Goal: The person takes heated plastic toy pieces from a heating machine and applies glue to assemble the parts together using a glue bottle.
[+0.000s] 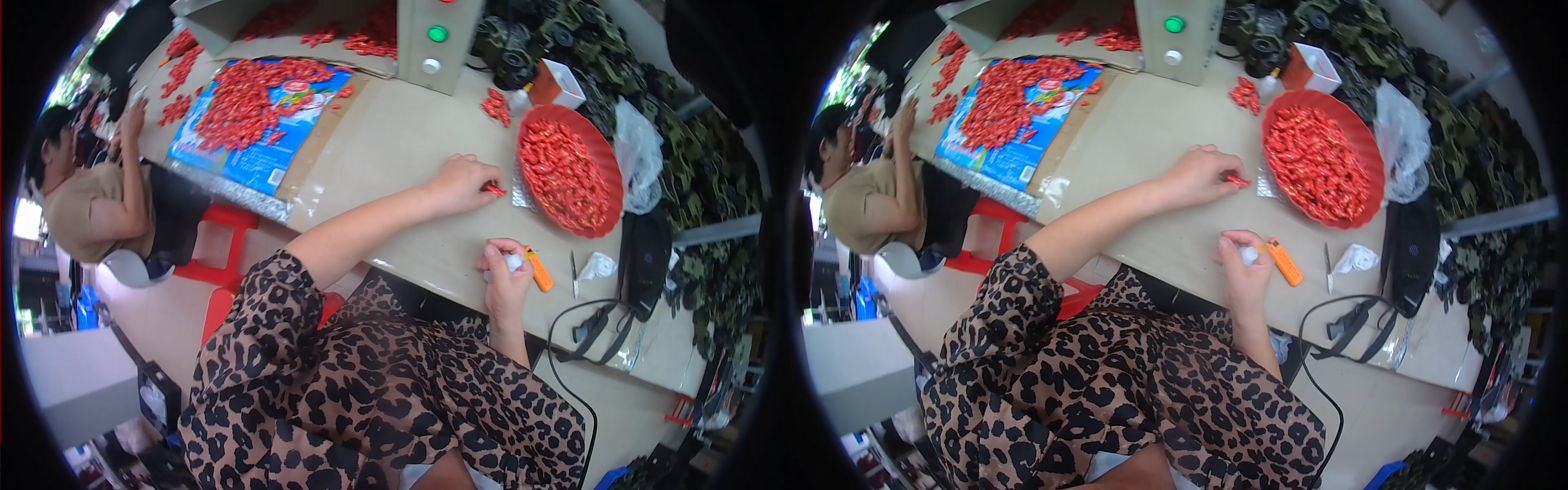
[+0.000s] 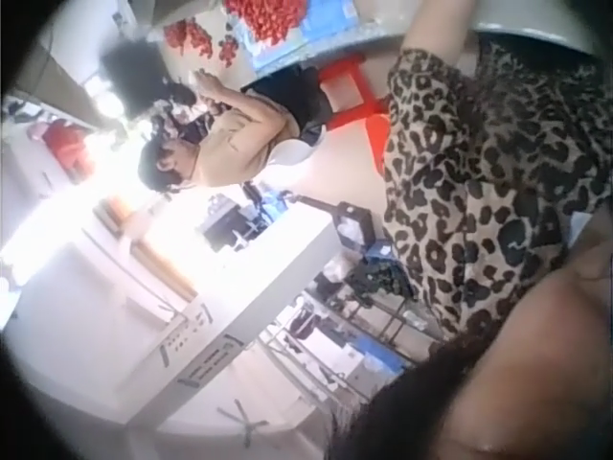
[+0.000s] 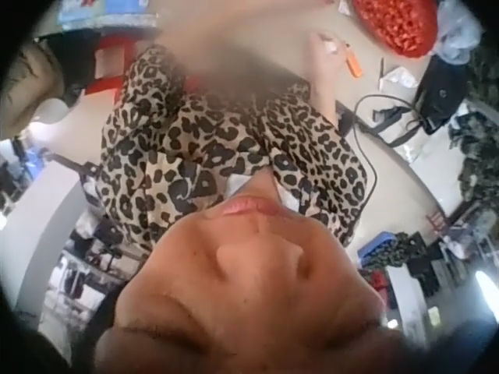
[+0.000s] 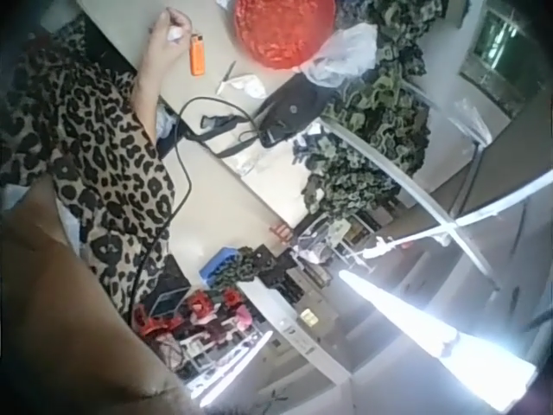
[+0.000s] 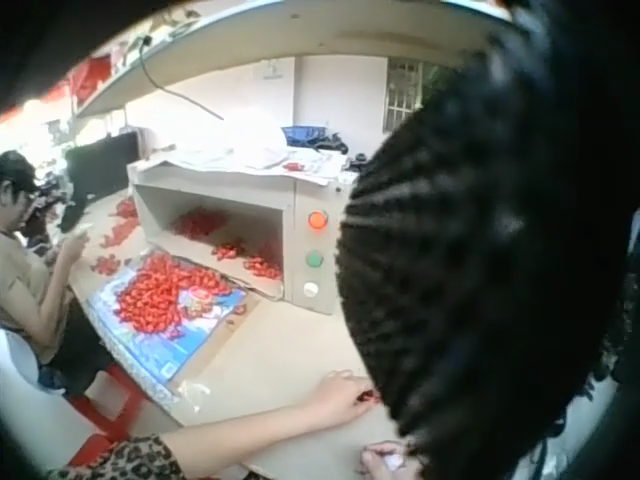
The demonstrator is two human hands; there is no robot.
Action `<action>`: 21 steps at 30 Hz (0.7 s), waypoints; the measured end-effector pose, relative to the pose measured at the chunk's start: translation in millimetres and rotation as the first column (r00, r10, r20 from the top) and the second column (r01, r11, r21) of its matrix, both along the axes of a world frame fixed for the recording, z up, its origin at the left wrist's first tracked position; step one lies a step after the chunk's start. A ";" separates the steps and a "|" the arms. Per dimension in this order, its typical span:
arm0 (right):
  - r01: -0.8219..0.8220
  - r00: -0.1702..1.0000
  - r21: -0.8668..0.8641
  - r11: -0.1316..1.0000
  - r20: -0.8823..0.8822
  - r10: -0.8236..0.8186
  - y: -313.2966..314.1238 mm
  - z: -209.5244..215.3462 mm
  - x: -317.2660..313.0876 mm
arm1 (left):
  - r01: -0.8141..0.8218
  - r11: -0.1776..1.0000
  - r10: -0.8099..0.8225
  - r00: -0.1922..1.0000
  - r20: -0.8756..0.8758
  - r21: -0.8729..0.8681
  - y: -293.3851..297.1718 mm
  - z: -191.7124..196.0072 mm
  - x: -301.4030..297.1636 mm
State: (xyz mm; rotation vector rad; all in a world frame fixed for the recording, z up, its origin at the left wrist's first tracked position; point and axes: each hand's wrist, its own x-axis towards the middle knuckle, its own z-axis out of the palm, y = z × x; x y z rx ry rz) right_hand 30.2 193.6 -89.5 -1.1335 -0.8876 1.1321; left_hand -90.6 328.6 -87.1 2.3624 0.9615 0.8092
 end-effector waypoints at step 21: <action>-0.118 0.988 0.060 0.991 -0.095 0.124 -49.0 37.1 -82.1 | -0.057 0.967 0.018 0.988 0.156 0.249 -14.5 69.0 -102.1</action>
